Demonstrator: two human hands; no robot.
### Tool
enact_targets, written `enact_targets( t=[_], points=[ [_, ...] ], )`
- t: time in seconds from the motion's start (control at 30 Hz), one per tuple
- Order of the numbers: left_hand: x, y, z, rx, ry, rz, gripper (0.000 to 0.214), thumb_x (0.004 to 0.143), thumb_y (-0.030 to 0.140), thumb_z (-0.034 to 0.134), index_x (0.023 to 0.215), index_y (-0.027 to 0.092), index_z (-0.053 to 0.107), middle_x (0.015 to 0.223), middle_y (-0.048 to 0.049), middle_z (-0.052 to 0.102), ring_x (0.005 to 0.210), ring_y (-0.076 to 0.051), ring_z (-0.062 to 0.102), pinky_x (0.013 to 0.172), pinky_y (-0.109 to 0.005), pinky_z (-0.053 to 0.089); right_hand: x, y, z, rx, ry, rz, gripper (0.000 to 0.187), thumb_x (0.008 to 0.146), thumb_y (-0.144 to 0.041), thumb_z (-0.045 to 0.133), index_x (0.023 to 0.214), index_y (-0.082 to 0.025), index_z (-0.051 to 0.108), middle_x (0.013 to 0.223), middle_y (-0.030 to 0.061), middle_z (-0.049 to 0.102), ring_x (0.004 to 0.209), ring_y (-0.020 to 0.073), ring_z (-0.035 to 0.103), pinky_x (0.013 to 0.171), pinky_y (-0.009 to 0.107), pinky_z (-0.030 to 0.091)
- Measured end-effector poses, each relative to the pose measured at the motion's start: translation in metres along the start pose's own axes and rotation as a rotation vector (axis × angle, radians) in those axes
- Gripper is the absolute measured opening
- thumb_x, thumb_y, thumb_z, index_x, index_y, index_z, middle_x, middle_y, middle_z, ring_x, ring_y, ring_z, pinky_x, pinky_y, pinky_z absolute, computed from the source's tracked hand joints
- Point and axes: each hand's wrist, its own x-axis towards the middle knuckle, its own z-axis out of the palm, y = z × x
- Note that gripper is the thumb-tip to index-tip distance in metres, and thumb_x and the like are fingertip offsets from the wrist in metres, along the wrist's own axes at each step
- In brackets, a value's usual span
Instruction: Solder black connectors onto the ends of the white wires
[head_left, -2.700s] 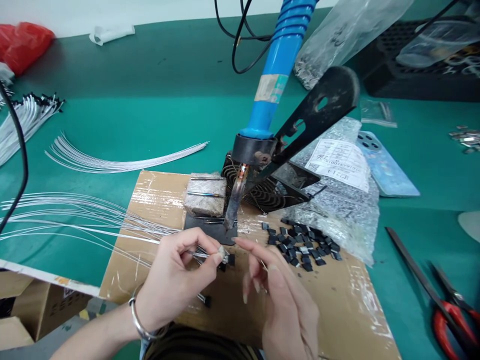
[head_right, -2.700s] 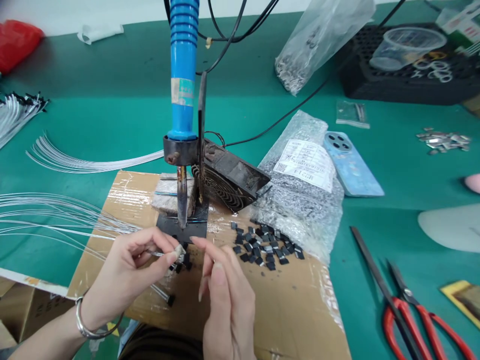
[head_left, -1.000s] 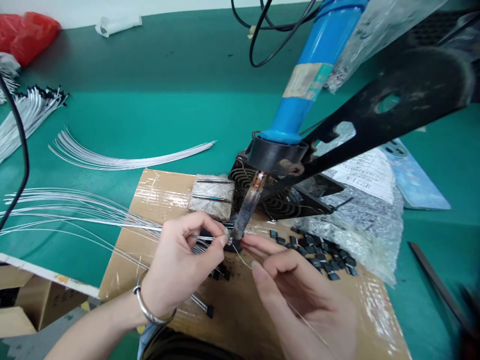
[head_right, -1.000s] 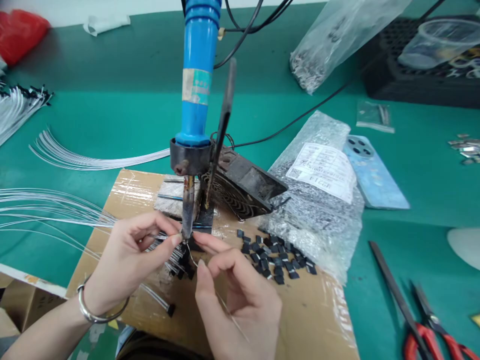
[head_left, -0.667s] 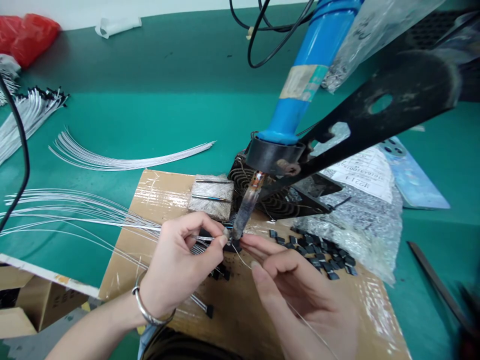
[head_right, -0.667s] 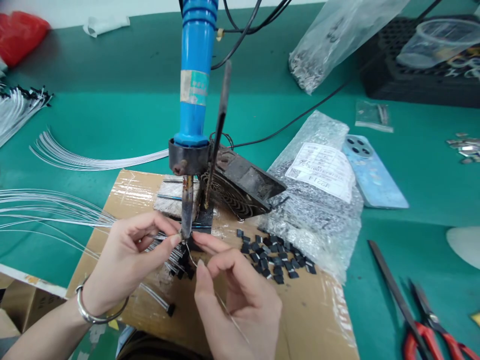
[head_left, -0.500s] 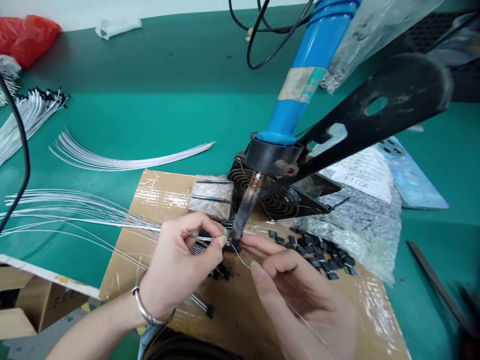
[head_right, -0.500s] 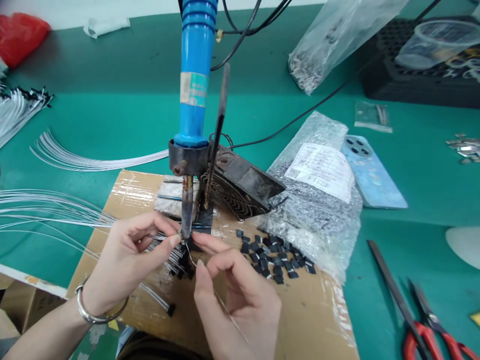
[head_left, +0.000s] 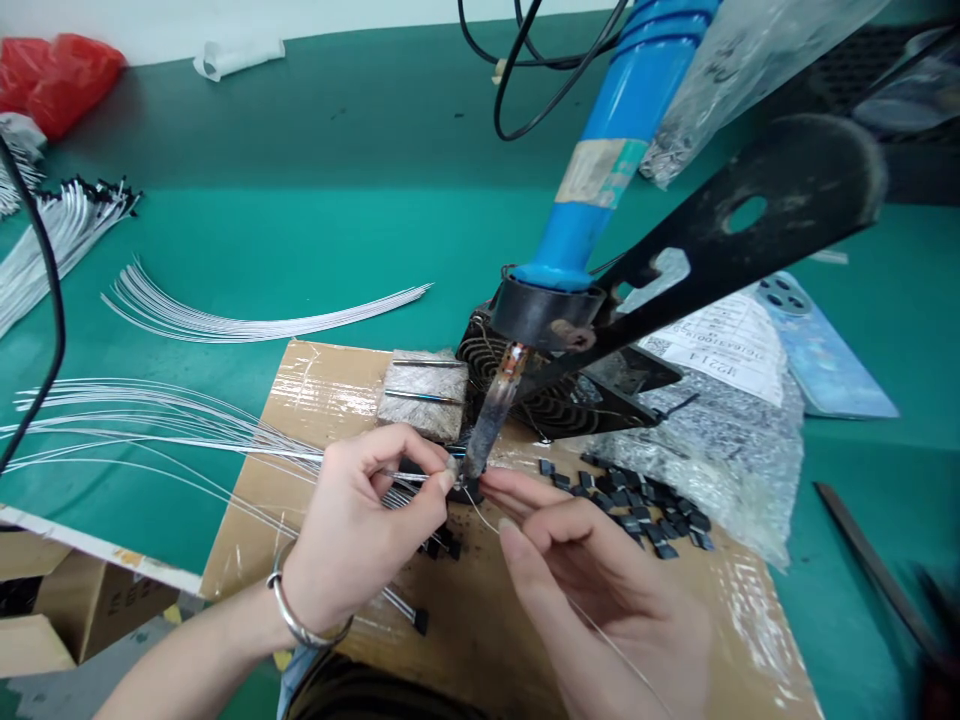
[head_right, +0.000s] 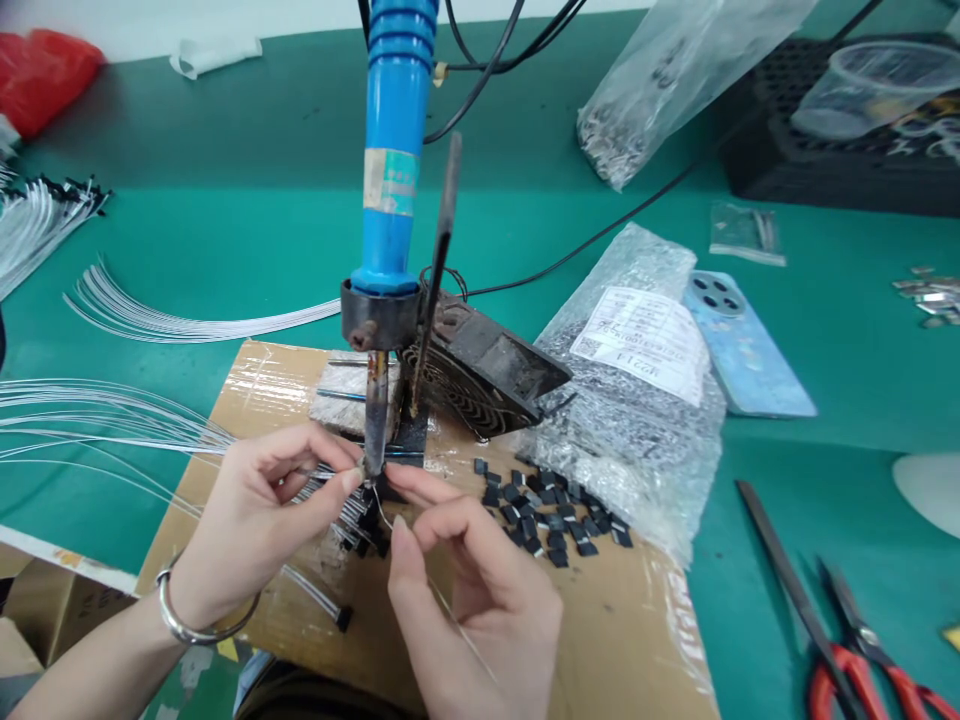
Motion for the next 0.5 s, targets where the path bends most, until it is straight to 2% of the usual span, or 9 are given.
enact_targets(
  t=[0.4, 0.5],
  points=[
    [0.0005, -0.0030, -0.0002, 0.030, -0.010, -0.006, 0.008, 0.077, 0.012, 0.070, 0.070, 0.015, 0.072, 0.074, -0.0050, 0.079, 0.065, -0.014, 0.067, 0.062, -0.021, 0.051, 0.0003, 0.0007, 0.0007, 0.009, 0.000, -0.026, 0.025, 0.095, -0.027, 0.074, 0.073, -0.024, 0.065, 0.118, 0.0050, 0.084, 0.111, 0.0198, 0.080, 0.099, 0.025, 0.062],
    [-0.0001, -0.0024, -0.0008, 0.024, -0.008, -0.007, 0.009, 0.077, 0.012, 0.070, 0.069, 0.015, 0.072, 0.074, -0.0051, 0.079, 0.065, -0.014, 0.067, 0.062, -0.022, 0.051, 0.0004, 0.0014, 0.0009, -0.017, 0.001, -0.036, 0.024, 0.095, -0.027, 0.075, 0.073, -0.024, 0.065, 0.117, 0.0066, 0.084, 0.111, 0.0215, 0.080, 0.098, 0.028, 0.063]
  ],
)
